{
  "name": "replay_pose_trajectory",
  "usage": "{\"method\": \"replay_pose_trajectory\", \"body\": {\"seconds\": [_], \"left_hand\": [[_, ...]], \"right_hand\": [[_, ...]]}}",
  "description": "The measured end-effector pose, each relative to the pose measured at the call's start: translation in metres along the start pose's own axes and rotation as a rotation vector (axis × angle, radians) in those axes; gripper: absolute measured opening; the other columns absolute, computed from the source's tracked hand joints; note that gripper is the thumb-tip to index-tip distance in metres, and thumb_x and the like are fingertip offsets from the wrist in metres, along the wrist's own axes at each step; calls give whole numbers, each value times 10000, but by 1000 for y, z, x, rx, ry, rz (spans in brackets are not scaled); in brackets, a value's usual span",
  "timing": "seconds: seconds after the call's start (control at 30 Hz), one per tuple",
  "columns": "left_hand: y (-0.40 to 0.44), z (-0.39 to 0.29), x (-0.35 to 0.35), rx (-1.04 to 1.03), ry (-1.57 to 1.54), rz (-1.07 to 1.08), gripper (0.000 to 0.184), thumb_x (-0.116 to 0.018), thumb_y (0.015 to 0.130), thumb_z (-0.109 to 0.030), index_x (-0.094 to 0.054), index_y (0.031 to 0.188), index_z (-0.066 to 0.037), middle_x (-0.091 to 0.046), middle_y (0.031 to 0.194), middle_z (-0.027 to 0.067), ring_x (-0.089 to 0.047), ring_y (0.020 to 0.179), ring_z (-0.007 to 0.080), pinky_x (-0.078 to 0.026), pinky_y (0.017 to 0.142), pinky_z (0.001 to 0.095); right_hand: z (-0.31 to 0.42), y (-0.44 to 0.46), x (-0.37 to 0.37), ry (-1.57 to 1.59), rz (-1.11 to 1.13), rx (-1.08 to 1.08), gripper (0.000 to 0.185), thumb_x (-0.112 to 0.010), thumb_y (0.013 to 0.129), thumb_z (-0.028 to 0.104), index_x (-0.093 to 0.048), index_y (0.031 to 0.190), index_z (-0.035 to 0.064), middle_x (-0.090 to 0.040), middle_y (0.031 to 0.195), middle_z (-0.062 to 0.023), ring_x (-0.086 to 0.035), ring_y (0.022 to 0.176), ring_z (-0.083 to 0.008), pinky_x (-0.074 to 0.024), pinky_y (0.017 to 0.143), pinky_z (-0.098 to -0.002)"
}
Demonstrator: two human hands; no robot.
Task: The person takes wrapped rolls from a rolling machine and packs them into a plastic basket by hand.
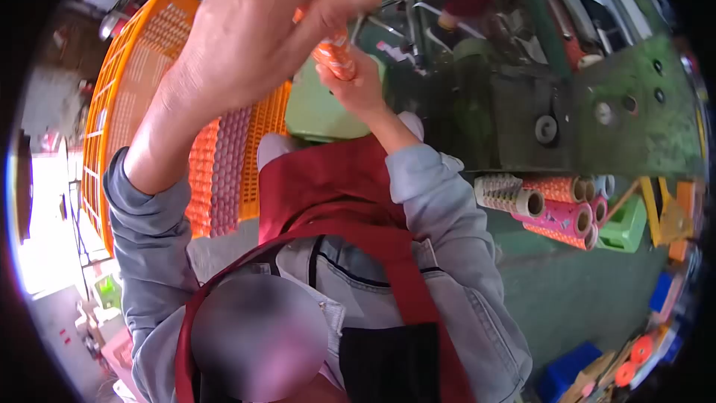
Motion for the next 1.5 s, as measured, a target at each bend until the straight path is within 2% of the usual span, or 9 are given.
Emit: {"method": "replay_pose_trajectory", "body": {"seconds": [0.07,0.73,0.9,1.1,1.2,1.3,1.4,1.43,1.5], "left_hand": [[-20,14,-23,9,84,81,309,-602,883,-221,-572,1126,-34,-596,1001,85,-600,946,244,-364,1027,373],[-86,105,-11,198,361,-11,391,-700,779,-290,-575,1090,-89,-571,1129,65,-540,1109,235,-266,1103,479],[-171,127,-68,234,722,427,542,-723,690,-394,-557,1136,-134,-484,1303,36,-415,1267,200,-279,1090,445],[-229,186,-113,714,453,667,469,-734,663,-370,-557,1012,-111,-546,1129,53,-499,1118,214,-405,938,376],[-261,204,-128,1037,-275,887,458,-767,655,-335,-546,963,-77,-570,1006,76,-566,997,254,-456,859,383],[-263,218,-121,787,133,526,450,-781,652,-325,-542,930,-64,-585,979,105,-595,939,291,-470,818,415],[-266,235,-114,705,191,454,446,-790,654,-320,-540,907,-51,-594,961,123,-614,898,319,-481,777,435],[-269,246,-116,757,61,552,446,-792,657,-320,-539,901,-46,-596,956,127,-618,885,328,-485,756,440],[-276,272,-118,815,-79,653,445,-794,660,-320,-538,895,-40,-597,951,130,-623,873,336,-489,735,444]], "right_hand": [[-104,6,-37,318,48,-219,150,-685,761,84,-637,899,49,-635,779,-56,-568,700,-116,-475,661,-305],[-29,30,-64,-399,157,-69,120,-669,726,118,-577,767,53,-615,757,-114,-612,728,-310,-484,648,-381],[15,63,-81,-833,335,125,162,-685,686,120,-573,790,66,-607,808,-108,-588,807,-344,-481,692,-416],[41,70,-116,-1078,586,462,227,-697,654,141,-561,829,92,-575,834,-82,-580,855,-290,-475,716,-399],[37,81,-133,-1175,634,566,239,-705,642,145,-561,827,98,-560,839,-71,-568,860,-278,-466,710,-390],[26,102,-158,-1264,723,570,247,-714,627,147,-563,816,101,-545,845,-61,-553,867,-269,-454,709,-387],[-26,94,-168,-890,1318,-439,249,-719,622,118,-554,807,90,-569,836,-64,-563,809,-272,-450,671,-388],[-34,95,-171,-888,1320,-448,249,-719,622,118,-554,807,90,-569,836,-64,-563,809,-272,-450,671,-388],[-28,116,-187,-1051,1023,197,239,-709,643,127,-558,816,63,-605,811,-97,-593,777,-302,-464,665,-420]]}}
Point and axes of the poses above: each hand's wrist, its own y-axis towards the middle knuckle, its own x-axis out of the back of the hand, z = x × y, the point moved 7 cm from there along y, towards the middle knuckle
